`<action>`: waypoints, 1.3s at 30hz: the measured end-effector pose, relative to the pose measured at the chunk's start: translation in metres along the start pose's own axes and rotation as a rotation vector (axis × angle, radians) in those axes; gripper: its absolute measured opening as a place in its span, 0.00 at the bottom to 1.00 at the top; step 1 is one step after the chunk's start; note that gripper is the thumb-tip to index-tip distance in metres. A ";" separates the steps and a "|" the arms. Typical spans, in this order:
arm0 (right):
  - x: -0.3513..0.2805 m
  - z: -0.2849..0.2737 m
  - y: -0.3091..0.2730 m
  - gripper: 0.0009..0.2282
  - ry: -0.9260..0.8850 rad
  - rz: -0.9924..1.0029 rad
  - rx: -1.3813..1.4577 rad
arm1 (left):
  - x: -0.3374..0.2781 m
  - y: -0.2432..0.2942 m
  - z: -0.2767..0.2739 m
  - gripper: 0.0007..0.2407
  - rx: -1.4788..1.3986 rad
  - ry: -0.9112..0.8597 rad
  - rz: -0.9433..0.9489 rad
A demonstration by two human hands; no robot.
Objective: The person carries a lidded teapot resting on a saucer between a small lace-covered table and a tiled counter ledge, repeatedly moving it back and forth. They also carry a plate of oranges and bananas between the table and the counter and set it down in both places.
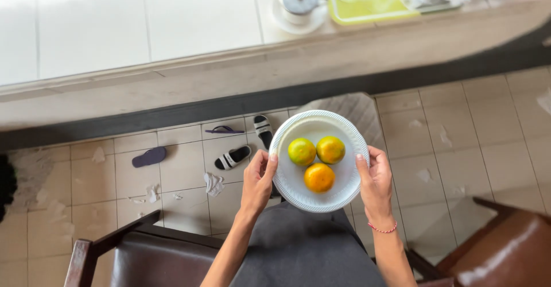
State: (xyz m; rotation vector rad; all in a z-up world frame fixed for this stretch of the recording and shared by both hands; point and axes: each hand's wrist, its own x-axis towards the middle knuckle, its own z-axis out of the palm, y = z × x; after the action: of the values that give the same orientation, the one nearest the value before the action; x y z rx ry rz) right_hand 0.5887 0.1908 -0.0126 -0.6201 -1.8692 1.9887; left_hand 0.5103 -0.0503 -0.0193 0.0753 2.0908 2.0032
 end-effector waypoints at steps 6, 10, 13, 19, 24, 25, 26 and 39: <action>0.090 0.048 -0.002 0.14 -0.101 -0.006 -0.005 | 0.083 0.019 -0.019 0.14 0.029 0.127 0.011; 0.137 0.080 -0.021 0.13 -0.167 -0.052 0.016 | 0.137 0.037 -0.031 0.15 0.059 0.177 -0.001; 0.171 0.102 -0.026 0.14 -0.183 -0.044 0.018 | 0.176 0.045 -0.041 0.14 0.039 0.219 0.012; 0.204 0.149 -0.039 0.14 -0.236 0.003 0.063 | 0.226 0.065 -0.069 0.14 0.029 0.280 0.023; 0.227 0.194 -0.033 0.14 -0.212 0.008 -0.005 | 0.272 0.073 -0.105 0.15 0.182 0.316 -0.050; 0.226 0.204 -0.034 0.14 -0.195 0.016 0.000 | 0.279 0.074 -0.113 0.15 0.192 0.298 -0.054; 0.231 0.215 -0.034 0.14 -0.193 0.013 0.003 | 0.292 0.074 -0.122 0.15 0.188 0.290 -0.022; 0.280 0.349 -0.005 0.15 0.024 -0.065 -0.045 | 0.432 0.068 -0.218 0.14 0.330 0.045 0.030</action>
State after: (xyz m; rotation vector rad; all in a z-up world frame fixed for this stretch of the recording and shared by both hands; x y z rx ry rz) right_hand 0.1661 0.0429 -0.0174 -0.5854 -1.9004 1.8956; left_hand 0.0366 -0.1704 -0.0059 0.1217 2.4429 1.6701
